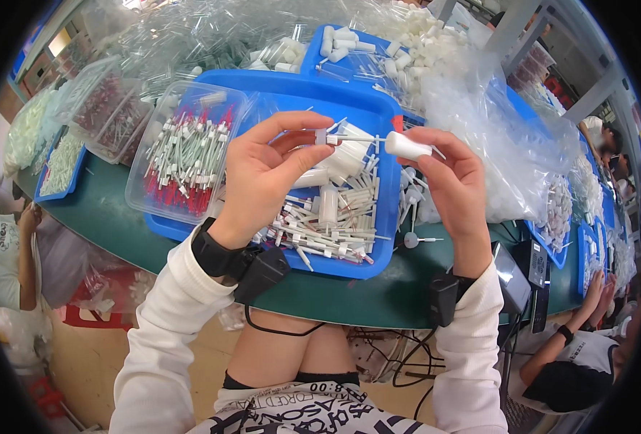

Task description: The person sits at a workstation and repeatedly picks up small white cylindrical plastic components and thin white sticks with red tips from a blue tray. They insert the sticks into the cylinders one by one, assembling them into finished units. The person handles the items with both hands, performing the insertion action continuously throughout the clip.

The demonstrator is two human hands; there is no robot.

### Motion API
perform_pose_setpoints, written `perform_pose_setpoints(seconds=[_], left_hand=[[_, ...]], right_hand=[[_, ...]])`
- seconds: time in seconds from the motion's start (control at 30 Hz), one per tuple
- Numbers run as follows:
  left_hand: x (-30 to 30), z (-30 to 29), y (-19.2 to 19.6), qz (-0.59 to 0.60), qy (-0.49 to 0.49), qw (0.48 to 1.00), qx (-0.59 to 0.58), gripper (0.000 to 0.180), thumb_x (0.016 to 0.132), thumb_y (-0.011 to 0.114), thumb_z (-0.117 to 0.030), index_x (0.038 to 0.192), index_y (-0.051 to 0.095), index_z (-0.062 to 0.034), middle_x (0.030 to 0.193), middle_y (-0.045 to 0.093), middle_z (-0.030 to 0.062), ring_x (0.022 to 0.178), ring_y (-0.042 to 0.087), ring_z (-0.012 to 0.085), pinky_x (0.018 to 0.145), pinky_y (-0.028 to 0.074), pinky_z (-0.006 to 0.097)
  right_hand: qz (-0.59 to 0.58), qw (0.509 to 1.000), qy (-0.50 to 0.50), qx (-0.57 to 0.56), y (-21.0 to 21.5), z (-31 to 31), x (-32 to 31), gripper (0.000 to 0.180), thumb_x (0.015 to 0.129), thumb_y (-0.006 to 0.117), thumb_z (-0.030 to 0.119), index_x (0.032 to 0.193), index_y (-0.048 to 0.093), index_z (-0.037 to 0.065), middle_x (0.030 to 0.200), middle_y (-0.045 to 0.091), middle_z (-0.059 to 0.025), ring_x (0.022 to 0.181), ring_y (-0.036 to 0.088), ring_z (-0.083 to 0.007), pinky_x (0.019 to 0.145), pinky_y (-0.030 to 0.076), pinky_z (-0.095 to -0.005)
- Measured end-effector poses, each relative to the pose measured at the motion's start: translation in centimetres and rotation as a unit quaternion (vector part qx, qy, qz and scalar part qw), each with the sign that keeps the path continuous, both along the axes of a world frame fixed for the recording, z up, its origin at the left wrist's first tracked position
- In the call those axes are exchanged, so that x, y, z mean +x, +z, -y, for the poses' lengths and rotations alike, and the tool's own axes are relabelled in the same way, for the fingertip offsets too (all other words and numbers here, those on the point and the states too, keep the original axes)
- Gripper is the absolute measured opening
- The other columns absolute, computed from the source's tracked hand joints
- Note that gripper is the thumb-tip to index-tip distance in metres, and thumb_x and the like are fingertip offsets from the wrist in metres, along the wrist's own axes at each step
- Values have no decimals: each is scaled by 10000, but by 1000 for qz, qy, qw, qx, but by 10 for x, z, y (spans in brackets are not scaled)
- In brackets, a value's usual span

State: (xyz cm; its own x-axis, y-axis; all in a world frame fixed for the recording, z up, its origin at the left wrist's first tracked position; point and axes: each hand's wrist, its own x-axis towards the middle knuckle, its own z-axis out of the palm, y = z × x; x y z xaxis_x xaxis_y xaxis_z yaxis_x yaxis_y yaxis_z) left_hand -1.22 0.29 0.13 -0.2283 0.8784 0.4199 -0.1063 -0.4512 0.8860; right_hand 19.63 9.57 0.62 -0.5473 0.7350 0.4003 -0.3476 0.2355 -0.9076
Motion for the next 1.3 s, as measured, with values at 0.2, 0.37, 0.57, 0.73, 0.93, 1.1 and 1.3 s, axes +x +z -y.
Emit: perform_pose_setpoints(seconds=[0.2,0.37,0.57,0.73,0.93,1.1,1.3], left_hand=[[0,1,-2,-40,-19,999,11,273,757,618,76,1025,575,41,1032,596,112,948,581,162,826,475,261],[2,1,0,5,-51,998,-31,247,761,611,75,1005,577,61,1006,608,128,926,601,170,821,496,266],[-5,5,1,-38,-59,996,-62,226,774,581,80,999,568,86,991,616,174,871,634,230,778,517,300],[-4,5,3,-12,-117,987,-111,215,765,601,72,978,580,86,963,626,168,843,635,210,755,521,290],[0,6,0,-38,-115,989,-87,221,743,619,91,961,587,86,944,630,159,847,627,189,754,518,278],[-3,5,-2,-45,-72,995,-42,253,739,615,107,988,587,63,953,624,154,867,620,187,780,516,279],[-4,1,3,48,5,998,44,306,784,606,45,1082,538,57,1004,601,148,885,617,199,785,519,301]], right_hand=[[16,999,25,-14,1,6,2,266,781,570,-38,1046,570,-66,1060,597,-140,953,583,-192,866,453,-315],[82,995,-6,54,7,16,3,284,765,594,-69,1048,573,-54,1059,606,-144,975,589,-191,860,469,-304],[156,975,-68,143,15,27,6,300,713,685,-32,1000,598,-30,951,646,-122,862,637,-182,766,513,-270],[147,975,-56,156,12,24,11,265,681,723,-21,928,626,-24,882,658,-102,803,651,-173,726,522,-257],[102,980,-65,160,-3,30,-6,255,685,716,-31,928,636,-30,880,655,-100,804,645,-166,736,520,-255],[59,977,-91,186,0,32,-23,273,695,707,-32,958,633,-31,873,652,-97,802,634,-158,735,519,-254],[-49,995,-76,46,15,28,-49,189,811,603,47,972,608,-51,897,644,-131,840,617,-161,742,488,-264]])
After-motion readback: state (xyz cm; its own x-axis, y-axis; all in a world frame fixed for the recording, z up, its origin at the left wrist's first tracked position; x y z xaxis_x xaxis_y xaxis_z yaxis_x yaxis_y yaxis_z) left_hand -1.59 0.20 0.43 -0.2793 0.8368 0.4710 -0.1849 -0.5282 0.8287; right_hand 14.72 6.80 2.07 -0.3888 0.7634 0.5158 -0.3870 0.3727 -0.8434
